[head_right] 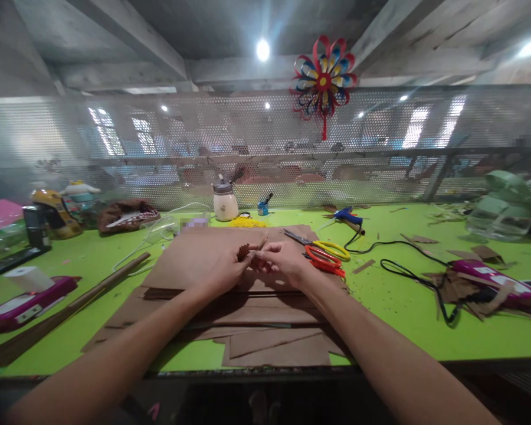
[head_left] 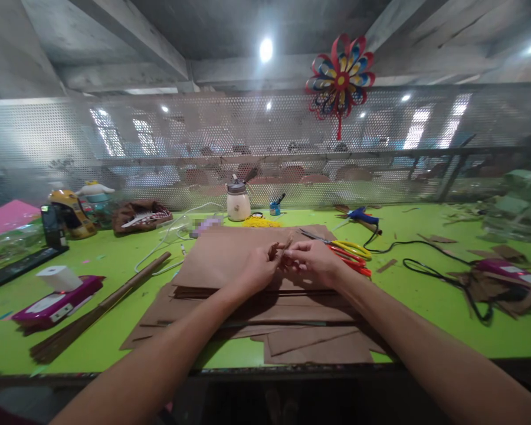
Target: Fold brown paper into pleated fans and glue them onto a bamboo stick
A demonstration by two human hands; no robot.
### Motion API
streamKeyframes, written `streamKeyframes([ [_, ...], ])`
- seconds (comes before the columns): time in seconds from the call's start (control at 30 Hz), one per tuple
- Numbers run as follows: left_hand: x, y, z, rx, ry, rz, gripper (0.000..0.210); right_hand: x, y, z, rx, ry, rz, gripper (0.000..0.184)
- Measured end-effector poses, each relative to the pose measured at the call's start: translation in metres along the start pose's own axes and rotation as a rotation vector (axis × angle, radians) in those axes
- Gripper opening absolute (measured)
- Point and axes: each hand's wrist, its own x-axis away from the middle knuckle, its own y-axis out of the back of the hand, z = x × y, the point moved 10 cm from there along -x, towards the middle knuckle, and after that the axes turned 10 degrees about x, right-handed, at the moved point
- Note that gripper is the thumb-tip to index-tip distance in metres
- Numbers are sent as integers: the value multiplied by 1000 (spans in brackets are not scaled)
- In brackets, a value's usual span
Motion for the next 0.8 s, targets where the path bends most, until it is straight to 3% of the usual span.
streamKeyframes([
  [0.17, 6, -10, -6, 158, 77, 66, 31, -1, 14, -2, 55, -6, -139, 31],
  [0.57, 8, -11, 3, 443, 127, 71, 37, 3, -9, 3, -155, 50, 46, 30],
  [0.8, 9, -15, 16, 417, 207, 139, 38, 2, 16, 8, 79, 163, -194, 29],
])
